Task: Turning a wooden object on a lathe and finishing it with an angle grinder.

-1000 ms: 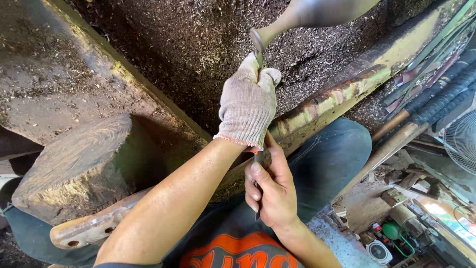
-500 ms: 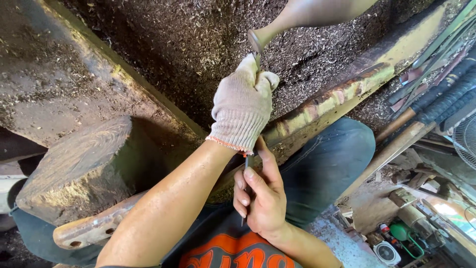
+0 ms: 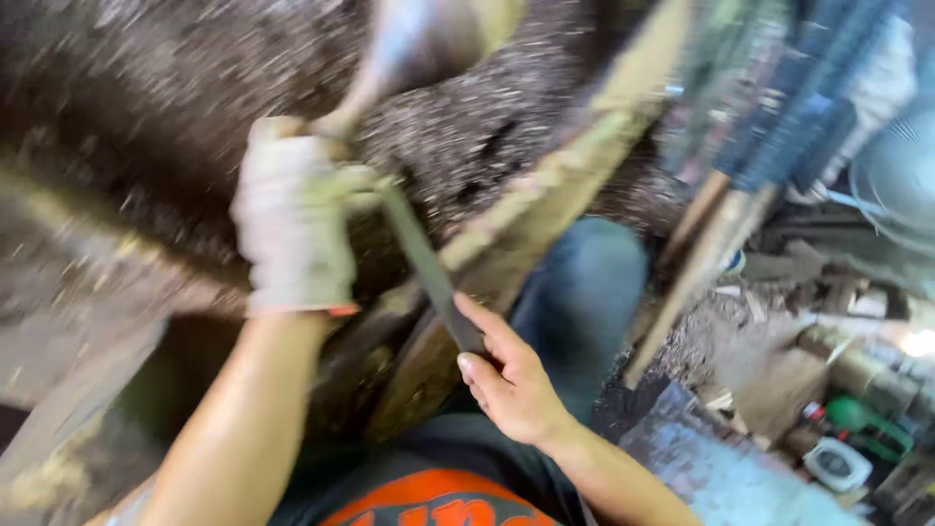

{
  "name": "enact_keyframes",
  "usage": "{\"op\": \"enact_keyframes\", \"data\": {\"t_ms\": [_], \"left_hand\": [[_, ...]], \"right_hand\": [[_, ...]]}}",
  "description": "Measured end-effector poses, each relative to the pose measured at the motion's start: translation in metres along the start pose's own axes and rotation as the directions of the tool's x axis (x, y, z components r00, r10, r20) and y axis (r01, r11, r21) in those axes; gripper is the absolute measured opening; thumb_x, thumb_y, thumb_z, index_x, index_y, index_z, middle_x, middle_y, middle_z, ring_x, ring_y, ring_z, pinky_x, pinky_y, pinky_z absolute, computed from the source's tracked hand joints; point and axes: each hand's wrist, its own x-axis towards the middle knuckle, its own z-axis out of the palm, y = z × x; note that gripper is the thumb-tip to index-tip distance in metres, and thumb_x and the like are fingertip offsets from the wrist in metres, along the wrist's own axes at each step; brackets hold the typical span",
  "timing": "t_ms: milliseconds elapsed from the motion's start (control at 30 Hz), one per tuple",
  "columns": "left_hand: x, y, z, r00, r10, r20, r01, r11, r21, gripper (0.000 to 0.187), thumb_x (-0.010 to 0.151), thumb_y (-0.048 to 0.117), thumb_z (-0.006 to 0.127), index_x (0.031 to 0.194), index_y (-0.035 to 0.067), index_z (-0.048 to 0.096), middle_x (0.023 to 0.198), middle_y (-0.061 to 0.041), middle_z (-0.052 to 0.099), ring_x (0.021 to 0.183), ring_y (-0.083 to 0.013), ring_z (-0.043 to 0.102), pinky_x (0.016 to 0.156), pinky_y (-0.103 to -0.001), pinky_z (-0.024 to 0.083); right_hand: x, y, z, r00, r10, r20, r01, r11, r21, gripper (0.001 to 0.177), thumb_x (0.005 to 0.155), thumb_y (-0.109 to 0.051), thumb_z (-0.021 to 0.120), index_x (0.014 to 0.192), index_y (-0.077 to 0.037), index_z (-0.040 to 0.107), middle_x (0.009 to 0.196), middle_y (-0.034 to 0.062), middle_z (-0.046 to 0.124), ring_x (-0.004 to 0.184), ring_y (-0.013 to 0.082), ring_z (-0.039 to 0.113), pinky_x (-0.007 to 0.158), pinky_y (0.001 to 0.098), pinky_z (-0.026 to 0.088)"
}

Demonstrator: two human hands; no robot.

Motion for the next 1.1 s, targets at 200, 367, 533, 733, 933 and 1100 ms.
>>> {"op": "enact_keyframes", "data": {"t_ms": [200, 367, 533, 733, 933, 1100], "left_hand": [[0.041, -0.035, -0.015, 0.895, -0.433, 0.108, 0.443, 0.829, -0.343, 0.030, 0.104, 0.026, 0.059, 0.129, 0.009, 0.058, 0.100, -0.011, 0.063, 0.074, -0.0361, 0.068, 0.063, -0.046, 0.059], [0.042, -0.044, -0.023, 0.934, -0.317, 0.166, 0.352, 0.897, -0.268, 0.037, 0.112, 0.020, 0.057, 0.145, 0.003, 0.054, 0.105, -0.016, 0.057, 0.087, -0.0352, 0.067, 0.074, -0.045, 0.058], [0.047, -0.053, -0.029, 0.944, -0.331, -0.004, 0.330, 0.940, -0.084, 0.041, 0.109, 0.025, 0.055, 0.148, 0.018, 0.044, 0.108, -0.015, 0.059, 0.087, -0.0283, 0.066, 0.081, -0.041, 0.062], [0.079, -0.082, -0.067, 0.886, -0.429, 0.174, 0.460, 0.776, -0.432, 0.040, 0.112, 0.027, 0.059, 0.142, 0.004, 0.044, 0.107, -0.020, 0.057, 0.088, -0.0348, 0.065, 0.079, -0.048, 0.060], [0.026, -0.036, -0.012, 0.956, -0.201, 0.214, 0.253, 0.933, -0.255, 0.044, 0.106, 0.023, 0.054, 0.146, 0.008, 0.042, 0.127, -0.015, 0.057, 0.099, -0.0361, 0.061, 0.090, -0.053, 0.053], [0.019, -0.016, 0.002, 0.976, -0.214, 0.035, 0.212, 0.911, -0.352, 0.049, 0.102, 0.012, 0.055, 0.148, 0.001, 0.045, 0.111, -0.017, 0.056, 0.089, -0.0340, 0.062, 0.079, -0.052, 0.055]], "right_hand": [[0.001, -0.025, -0.132, 0.984, -0.116, -0.132, 0.118, 0.993, 0.005, 0.063, 0.091, 0.006, 0.057, 0.151, -0.010, 0.046, 0.069, 0.0045, 0.059, 0.044, 0.0095, 0.048, 0.038, 0.0255, 0.038], [0.058, -0.044, -0.279, 0.716, -0.552, -0.427, 0.507, 0.832, -0.226, 0.014, 0.113, -0.004, 0.051, 0.119, 0.007, 0.055, 0.070, 0.0073, 0.056, 0.045, 0.0136, 0.049, 0.038, 0.0288, 0.040], [0.145, -0.077, -0.390, 0.638, -0.397, -0.660, 0.496, 0.867, -0.041, 0.048, 0.099, -0.004, 0.059, 0.147, -0.007, 0.054, 0.071, 0.0039, 0.063, 0.047, 0.0109, 0.056, 0.038, 0.0276, 0.044], [0.230, -0.065, -0.438, 0.073, -0.979, -0.188, 0.203, 0.199, -0.959, 0.046, 0.096, -0.013, 0.076, 0.137, -0.007, 0.057, 0.101, 0.0168, 0.071, 0.086, 0.0315, 0.072, 0.075, 0.0409, 0.059], [0.217, -0.165, -0.369, 0.322, -0.921, -0.221, 0.204, 0.295, -0.933, 0.029, 0.097, -0.023, 0.074, 0.119, -0.005, 0.072, 0.102, 0.0178, 0.075, 0.096, 0.0366, 0.071, 0.090, 0.0448, 0.054], [0.290, -0.218, -0.338, 0.399, -0.914, -0.068, 0.360, 0.225, -0.905, 0.031, 0.093, -0.028, 0.081, 0.111, -0.004, 0.077, 0.106, 0.0198, 0.076, 0.097, 0.0348, 0.072, 0.088, 0.0422, 0.054]]}}
